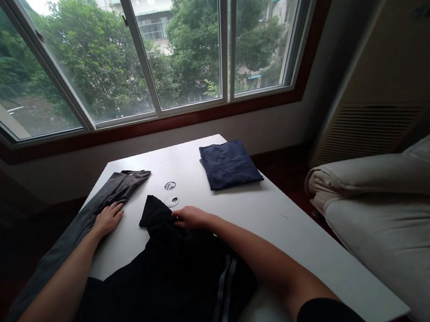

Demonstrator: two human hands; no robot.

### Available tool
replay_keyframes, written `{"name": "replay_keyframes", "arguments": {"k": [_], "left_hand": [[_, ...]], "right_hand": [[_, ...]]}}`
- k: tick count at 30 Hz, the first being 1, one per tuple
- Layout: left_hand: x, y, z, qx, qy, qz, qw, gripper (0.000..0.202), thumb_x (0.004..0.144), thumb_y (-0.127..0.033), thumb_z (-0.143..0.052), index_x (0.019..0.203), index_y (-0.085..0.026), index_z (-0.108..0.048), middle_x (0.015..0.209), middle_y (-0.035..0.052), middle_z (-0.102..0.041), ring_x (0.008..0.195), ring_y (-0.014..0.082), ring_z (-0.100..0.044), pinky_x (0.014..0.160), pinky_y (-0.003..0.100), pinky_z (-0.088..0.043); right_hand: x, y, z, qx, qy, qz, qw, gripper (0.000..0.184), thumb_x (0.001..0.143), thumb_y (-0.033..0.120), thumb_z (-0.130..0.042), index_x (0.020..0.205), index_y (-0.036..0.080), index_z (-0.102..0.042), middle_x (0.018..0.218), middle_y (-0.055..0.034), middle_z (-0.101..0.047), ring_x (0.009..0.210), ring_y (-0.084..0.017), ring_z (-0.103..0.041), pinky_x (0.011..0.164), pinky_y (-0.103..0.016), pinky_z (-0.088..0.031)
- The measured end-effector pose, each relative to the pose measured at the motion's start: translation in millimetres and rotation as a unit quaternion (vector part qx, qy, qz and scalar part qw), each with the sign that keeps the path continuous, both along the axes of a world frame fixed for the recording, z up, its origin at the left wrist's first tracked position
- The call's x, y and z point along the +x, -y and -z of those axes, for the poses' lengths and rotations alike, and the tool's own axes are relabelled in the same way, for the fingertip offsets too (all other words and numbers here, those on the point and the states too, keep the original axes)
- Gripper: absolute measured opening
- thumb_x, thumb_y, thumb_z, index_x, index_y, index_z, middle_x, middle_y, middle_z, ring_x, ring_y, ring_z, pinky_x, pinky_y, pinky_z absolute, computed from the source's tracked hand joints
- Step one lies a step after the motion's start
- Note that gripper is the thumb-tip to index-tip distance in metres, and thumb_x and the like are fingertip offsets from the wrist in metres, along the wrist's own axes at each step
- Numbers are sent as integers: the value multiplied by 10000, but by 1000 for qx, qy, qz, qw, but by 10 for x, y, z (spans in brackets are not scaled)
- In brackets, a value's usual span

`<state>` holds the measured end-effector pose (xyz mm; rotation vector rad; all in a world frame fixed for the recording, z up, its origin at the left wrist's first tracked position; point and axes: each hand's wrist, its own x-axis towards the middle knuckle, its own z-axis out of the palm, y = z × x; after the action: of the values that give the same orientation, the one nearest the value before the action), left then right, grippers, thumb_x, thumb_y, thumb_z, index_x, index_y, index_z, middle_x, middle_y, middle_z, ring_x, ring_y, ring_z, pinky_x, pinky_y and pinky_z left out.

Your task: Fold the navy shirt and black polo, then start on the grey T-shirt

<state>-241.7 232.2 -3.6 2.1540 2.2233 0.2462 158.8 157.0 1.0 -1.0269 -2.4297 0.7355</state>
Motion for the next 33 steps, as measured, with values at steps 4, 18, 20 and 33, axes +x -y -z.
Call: {"name": "replay_keyframes", "arguments": {"k": [4,18,20,33], "left_hand": [[-11,-190,101,-35,-17,-37,999,563,980,-476,-437,1503,-292,-529,1659,113,-368,1506,367,-315,1183,596,-273],[1731,299,-187,-58,239,359,900,430,988,-483,-489,1234,-241,-745,1335,59,-697,1390,296,-499,1193,429,-374],[1839,426,-212,-68,265,377,885,371,940,-473,-580,1130,-221,-774,1162,68,-756,1198,306,-630,1085,429,-472],[1547,776,-807,162,106,134,972,332,1025,-401,-481,1220,-289,-726,979,62,-784,897,272,-721,748,322,-450]], "right_hand": [[34,-98,72,15,-44,57,997,205,924,233,-643,1104,272,-734,915,-7,-747,820,-184,-667,753,-262,-454],[381,-336,-39,-58,-205,150,965,252,897,366,-623,1079,227,-729,853,7,-709,770,-157,-614,709,-248,-453],[399,-328,-141,-74,-233,160,956,279,883,402,-628,1071,217,-718,843,5,-696,758,-157,-599,688,-247,-448],[523,202,-219,-476,-281,131,823,488,865,675,-674,1033,217,-681,937,-36,-695,769,-171,-609,645,-261,-487]]}}
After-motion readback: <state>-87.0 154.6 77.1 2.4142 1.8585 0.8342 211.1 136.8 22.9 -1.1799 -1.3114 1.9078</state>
